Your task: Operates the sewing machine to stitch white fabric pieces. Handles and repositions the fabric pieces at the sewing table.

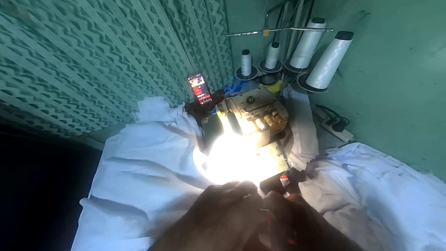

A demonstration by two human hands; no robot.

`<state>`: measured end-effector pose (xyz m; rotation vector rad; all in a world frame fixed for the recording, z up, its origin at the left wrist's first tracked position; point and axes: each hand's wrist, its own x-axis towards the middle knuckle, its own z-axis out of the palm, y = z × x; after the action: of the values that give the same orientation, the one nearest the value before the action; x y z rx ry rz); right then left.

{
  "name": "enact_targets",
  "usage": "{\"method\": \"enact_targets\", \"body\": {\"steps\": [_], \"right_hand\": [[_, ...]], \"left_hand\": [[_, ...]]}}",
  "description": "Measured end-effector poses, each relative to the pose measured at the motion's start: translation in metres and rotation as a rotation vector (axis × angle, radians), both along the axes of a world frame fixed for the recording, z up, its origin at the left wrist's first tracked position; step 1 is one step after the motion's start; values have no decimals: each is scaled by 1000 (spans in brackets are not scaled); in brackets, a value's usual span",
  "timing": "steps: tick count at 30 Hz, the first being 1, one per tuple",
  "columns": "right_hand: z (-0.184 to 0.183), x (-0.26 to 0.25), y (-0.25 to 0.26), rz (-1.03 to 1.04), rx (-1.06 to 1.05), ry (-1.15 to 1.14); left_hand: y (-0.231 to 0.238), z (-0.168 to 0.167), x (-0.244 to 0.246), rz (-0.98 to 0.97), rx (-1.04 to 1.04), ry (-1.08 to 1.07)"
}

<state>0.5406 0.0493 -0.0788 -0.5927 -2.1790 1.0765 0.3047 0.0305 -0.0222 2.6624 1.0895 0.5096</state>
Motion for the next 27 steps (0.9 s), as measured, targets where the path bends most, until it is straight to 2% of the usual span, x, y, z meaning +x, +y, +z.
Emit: {"method": "enact_targets", "body": {"steps": [2, 4, 6, 7, 8, 10, 11, 13, 14, 15, 17, 18, 20, 22, 24, 25, 27], "right_hand": [[3, -1, 1, 7, 15, -60], [4, -2, 7, 29, -76, 1], [-24, -5, 20, -2, -172, 232], [-41, -6, 27, -66, -167, 280], [-57, -5, 33, -135, -116, 229], [-81, -7, 42, -117, -1, -65], [-84, -15, 44, -6, 30, -290], [-71, -60, 48, 272, 65, -709], [-59, -93, 48, 322, 100, -778], [-49, -127, 47, 303, 177, -739], [-34, -192, 44, 159, 297, -399], [-28, -217, 42, 172, 248, -271], [-25, -240, 35, 282, 132, -214], [-47, -228, 27, 256, 205, -282], [-77, -189, 35, 277, 96, -417], [-95, -164, 43, 231, 48, -393], [-114, -114, 56, -7, 36, -207]], "left_hand": [[0, -4, -1, 20, -24, 52], [0, -8, -7, 28, -77, 31], [-2, -11, -23, 56, -128, -51], [-4, -10, -34, 83, -138, -84], [-6, -7, -46, 119, -123, -92], [-8, 7, -69, 222, -33, 8], [-7, 13, -80, 272, 37, 90], [1, 24, -93, 360, 160, 248], [7, 30, -96, 405, 196, 325], [13, 36, -98, 453, 210, 392], [21, 44, -106, 505, 227, 469], [23, 45, -112, 507, 250, 490], [20, 44, -122, 497, 259, 505], [11, 34, -130, 485, 243, 453], [-1, 19, -136, 475, 217, 358], [-6, 12, -138, 465, 207, 314], [-15, 2, -138, 445, 193, 257]]}}
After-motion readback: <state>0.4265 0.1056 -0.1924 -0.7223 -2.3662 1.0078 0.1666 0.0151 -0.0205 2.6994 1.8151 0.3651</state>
